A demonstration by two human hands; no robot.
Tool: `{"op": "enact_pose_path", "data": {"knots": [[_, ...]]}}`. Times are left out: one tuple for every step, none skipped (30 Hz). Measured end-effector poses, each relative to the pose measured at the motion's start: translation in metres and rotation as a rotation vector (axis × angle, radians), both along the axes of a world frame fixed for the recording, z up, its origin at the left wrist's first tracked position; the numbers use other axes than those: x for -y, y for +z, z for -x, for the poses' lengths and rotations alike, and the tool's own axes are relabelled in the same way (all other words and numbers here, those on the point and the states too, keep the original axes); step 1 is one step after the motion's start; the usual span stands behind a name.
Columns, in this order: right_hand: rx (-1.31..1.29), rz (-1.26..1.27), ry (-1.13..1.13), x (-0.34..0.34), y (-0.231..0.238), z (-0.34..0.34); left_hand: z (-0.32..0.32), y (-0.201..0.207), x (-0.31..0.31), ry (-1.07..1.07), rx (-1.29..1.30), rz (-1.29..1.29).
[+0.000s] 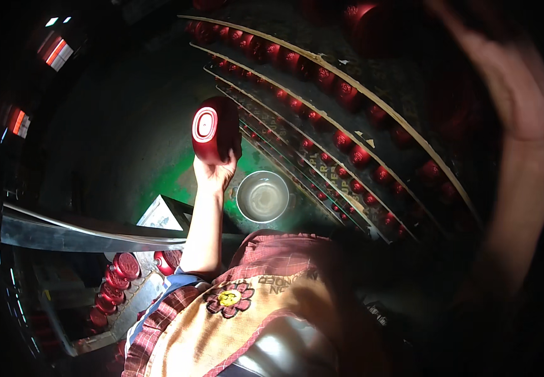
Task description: The person repeatedly picks up red plastic containers from a rack and places them into a metal tray with circular indentations. They handle the containers one at a time, moving between the rack and the tray throughout the clip.
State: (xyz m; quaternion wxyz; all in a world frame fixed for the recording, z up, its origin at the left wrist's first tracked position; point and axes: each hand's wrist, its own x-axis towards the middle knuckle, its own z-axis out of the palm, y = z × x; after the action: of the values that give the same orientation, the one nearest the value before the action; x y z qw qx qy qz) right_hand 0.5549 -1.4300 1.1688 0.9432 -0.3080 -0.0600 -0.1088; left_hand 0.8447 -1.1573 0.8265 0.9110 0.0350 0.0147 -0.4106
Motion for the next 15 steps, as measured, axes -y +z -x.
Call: {"op": "enact_pose_path", "data": {"knots": [[0.012, -0.169, 0.131, -0.022, -0.029, -0.020, -0.002, -0.009, -0.002, -0.037, -0.030, 0.017], [0.039, -0.151, 0.042, -0.044, -0.054, -0.039, -0.004, -0.018, -0.004, -0.052, -0.078, 0.014], [0.063, -0.132, -0.047, -0.068, -0.086, -0.063, -0.006, -0.025, -0.006, -0.119, -0.117, 0.091], [-0.015, -0.044, -0.153, -0.111, -0.092, -0.074, -0.008, -0.032, -0.011, -0.146, -0.146, 0.125], [0.022, -0.221, 0.049, -0.111, -0.123, -0.090, -0.010, -0.037, -0.015, -0.172, -0.170, 0.165], [0.160, -0.388, 0.377, -0.120, -0.146, -0.109, -0.013, -0.043, -0.019, -0.197, -0.186, 0.214], [0.074, -0.425, 0.308, -0.131, -0.165, -0.124, -0.016, -0.046, -0.024, -0.190, -0.268, 0.183], [-0.015, -0.453, 0.248, -0.132, -0.185, -0.144, -0.019, -0.051, -0.026, -0.179, -0.259, 0.193], [-0.012, -0.492, 0.307, -0.135, -0.204, -0.157, -0.021, -0.054, -0.030, -0.178, -0.287, 0.188], [-0.097, -0.519, 0.265, -0.137, -0.221, -0.168, -0.023, -0.058, -0.033, -0.164, -0.320, 0.181], [-0.110, -0.561, 0.294, -0.138, -0.237, -0.182, -0.024, -0.061, -0.036, -0.173, -0.311, 0.197], [-0.217, -0.598, 0.215, -0.138, -0.252, -0.192, -0.026, -0.064, -0.038, -0.166, -0.312, 0.203], [-0.233, -0.594, 0.280, -0.136, -0.263, -0.198, -0.026, -0.065, -0.040, -0.157, -0.311, 0.210], [-0.264, -0.629, 0.293, -0.137, -0.273, -0.205, -0.027, -0.067, -0.042, -0.138, -0.310, 0.198], [-0.247, -0.612, 0.304, -0.137, -0.281, -0.208, -0.027, -0.069, -0.044, -0.118, -0.314, 0.186]]}}
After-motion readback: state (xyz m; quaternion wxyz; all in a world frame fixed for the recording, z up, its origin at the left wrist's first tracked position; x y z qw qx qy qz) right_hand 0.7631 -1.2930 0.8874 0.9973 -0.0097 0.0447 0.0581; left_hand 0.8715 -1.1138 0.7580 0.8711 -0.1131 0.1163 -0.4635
